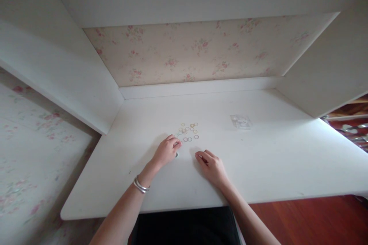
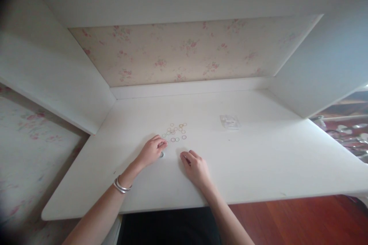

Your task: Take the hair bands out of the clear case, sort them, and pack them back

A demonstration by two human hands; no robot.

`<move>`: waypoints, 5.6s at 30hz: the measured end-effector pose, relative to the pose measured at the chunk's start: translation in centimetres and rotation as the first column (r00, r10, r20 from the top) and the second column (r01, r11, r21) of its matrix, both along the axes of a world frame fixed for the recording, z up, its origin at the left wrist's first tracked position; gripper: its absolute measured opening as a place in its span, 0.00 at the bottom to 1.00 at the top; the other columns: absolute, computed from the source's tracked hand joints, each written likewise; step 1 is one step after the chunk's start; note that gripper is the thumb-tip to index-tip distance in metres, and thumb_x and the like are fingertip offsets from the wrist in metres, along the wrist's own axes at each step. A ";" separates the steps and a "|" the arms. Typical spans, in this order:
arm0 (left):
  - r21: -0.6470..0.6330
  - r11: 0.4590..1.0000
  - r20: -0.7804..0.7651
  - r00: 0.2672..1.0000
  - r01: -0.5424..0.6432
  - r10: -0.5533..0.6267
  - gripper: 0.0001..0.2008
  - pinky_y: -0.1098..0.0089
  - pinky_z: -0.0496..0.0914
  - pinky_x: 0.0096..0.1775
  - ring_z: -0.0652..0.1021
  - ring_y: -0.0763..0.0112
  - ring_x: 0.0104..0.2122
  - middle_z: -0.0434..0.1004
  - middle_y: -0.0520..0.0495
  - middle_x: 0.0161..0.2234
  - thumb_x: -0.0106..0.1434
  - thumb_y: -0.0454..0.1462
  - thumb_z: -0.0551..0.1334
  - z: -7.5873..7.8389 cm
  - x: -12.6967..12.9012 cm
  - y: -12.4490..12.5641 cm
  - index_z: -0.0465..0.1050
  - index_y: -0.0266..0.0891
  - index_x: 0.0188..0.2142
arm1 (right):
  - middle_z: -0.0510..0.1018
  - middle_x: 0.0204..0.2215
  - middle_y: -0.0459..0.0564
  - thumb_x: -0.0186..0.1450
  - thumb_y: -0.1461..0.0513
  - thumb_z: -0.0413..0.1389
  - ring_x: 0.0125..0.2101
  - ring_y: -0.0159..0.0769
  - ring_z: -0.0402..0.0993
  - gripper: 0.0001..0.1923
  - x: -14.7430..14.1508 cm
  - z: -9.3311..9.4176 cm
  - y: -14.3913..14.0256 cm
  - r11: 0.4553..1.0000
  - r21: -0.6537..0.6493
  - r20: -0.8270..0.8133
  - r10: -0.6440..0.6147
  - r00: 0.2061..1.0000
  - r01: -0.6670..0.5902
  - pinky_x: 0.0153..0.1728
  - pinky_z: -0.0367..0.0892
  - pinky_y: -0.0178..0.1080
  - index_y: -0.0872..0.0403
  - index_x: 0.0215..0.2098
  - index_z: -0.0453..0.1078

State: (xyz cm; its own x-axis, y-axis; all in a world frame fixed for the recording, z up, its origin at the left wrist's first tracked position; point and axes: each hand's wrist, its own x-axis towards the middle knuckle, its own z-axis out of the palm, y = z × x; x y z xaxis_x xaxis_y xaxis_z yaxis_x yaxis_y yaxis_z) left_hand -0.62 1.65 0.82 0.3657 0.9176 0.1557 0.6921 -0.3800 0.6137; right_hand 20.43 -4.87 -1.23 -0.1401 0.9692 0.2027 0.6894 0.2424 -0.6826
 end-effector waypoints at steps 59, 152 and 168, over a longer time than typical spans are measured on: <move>-0.232 0.939 0.340 0.883 -0.256 0.324 0.11 0.72 0.66 0.32 0.71 0.73 0.28 0.72 0.50 0.28 0.60 0.43 0.57 -1.5 -3.4 -2.2 0.73 0.39 0.34 | 0.71 0.32 0.48 0.68 0.58 0.45 0.30 0.30 0.69 0.15 -3.9 0.7 2.1 0.982 0.061 0.148 0.170 0.974 -0.180 0.33 0.65 0.33 0.47 0.39 0.74; -0.171 0.976 -0.075 0.989 -0.137 0.126 0.11 0.72 0.66 0.36 0.76 0.68 0.33 0.78 0.47 0.32 0.59 0.42 0.57 1.2 -0.8 -0.2 0.76 0.40 0.33 | 0.72 0.31 0.48 0.67 0.56 0.46 0.27 0.29 0.69 0.14 -1.9 -0.1 0.2 1.000 0.008 -0.151 0.011 0.989 -0.010 0.28 0.64 0.32 0.50 0.38 0.74; -0.235 0.944 0.147 0.951 -0.233 0.272 0.14 0.74 0.62 0.30 0.71 0.73 0.26 0.73 0.51 0.26 0.59 0.44 0.56 -1.7 -3.6 0.4 0.74 0.37 0.32 | 0.69 0.40 0.48 0.63 0.56 0.51 0.30 0.30 0.69 0.15 -4.1 2.2 2.3 0.976 -0.082 0.331 0.216 0.919 -0.200 0.30 0.61 0.33 0.43 0.48 0.70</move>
